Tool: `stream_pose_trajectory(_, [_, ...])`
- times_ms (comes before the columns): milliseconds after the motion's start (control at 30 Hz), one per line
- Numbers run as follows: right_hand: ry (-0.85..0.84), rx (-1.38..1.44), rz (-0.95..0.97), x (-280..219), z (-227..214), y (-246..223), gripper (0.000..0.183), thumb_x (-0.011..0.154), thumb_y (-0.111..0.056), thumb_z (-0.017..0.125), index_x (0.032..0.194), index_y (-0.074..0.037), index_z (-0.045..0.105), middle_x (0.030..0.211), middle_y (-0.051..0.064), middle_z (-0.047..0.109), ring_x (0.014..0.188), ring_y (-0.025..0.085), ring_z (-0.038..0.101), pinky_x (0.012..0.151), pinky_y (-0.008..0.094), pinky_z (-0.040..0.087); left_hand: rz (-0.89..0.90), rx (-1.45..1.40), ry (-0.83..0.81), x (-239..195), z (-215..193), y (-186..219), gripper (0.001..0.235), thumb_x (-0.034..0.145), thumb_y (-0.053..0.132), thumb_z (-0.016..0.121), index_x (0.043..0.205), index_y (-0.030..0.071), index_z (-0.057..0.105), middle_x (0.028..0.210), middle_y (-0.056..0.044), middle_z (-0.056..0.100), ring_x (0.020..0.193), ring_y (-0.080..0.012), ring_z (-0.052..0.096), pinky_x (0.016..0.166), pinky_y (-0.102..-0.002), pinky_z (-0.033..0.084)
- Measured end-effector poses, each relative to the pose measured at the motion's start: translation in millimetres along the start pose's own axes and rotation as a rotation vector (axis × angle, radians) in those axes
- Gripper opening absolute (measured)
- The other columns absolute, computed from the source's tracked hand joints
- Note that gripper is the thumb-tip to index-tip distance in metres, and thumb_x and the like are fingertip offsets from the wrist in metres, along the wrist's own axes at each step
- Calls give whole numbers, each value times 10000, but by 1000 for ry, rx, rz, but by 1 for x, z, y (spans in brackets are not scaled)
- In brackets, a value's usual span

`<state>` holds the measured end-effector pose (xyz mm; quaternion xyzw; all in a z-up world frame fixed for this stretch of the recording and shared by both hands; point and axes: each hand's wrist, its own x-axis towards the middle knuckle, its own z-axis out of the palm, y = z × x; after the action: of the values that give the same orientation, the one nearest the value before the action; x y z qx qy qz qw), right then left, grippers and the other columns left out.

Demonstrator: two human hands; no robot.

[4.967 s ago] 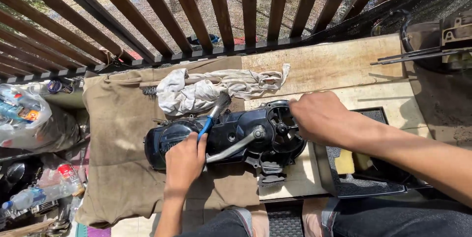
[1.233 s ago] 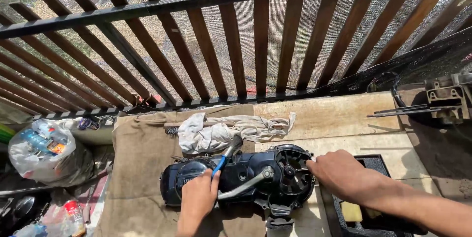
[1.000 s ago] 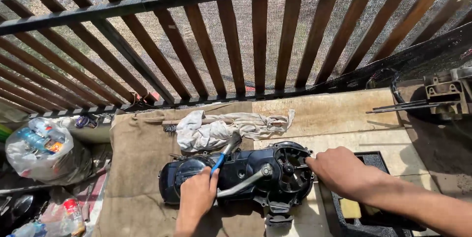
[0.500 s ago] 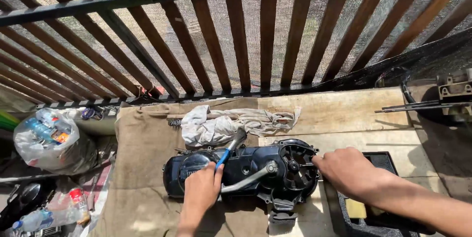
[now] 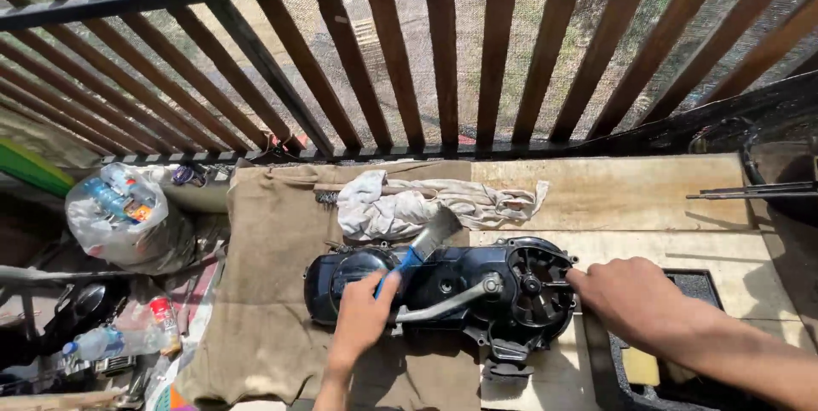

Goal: Cleaning a motorcycle CVT cover using a brush and a thin scraping tool to remove dirt and debris.

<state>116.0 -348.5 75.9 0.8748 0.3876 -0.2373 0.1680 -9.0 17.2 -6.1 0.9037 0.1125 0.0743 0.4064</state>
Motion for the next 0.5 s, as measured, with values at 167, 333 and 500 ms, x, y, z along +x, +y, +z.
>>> stream_pose_trajectory(167, [-3, -34, 10, 1, 1, 1, 214, 924, -180, 596, 1125, -119, 556, 911, 76, 700, 879, 292, 736, 694, 420, 605, -203, 19, -96, -10, -25, -1, 441, 957, 411, 637, 843, -5, 726, 701, -231, 665, 709, -455, 617, 615, -471, 505])
stream_pose_trajectory(333, [-38, -79, 0, 1, -1, 2, 240, 921, -166, 599, 1148, -109, 548, 924, 79, 702, 880, 292, 740, 693, 415, 610, -307, 422, -216, -17, -51, 39, 442, 891, 550, 635, 1058, 162, 764, 797, -183, 736, 809, -406, 705, 738, -506, 538])
stream_pose_trajectory(500, [-60, 1, 51, 1, -7, 2, 169, 970, -200, 571, 1123, -131, 562, 895, 71, 722, 894, 293, 740, 728, 422, 606, -333, 910, -411, -14, -61, 78, 712, 866, 662, 654, 1404, 204, 562, 1072, -131, 691, 922, -341, 720, 757, -456, 575])
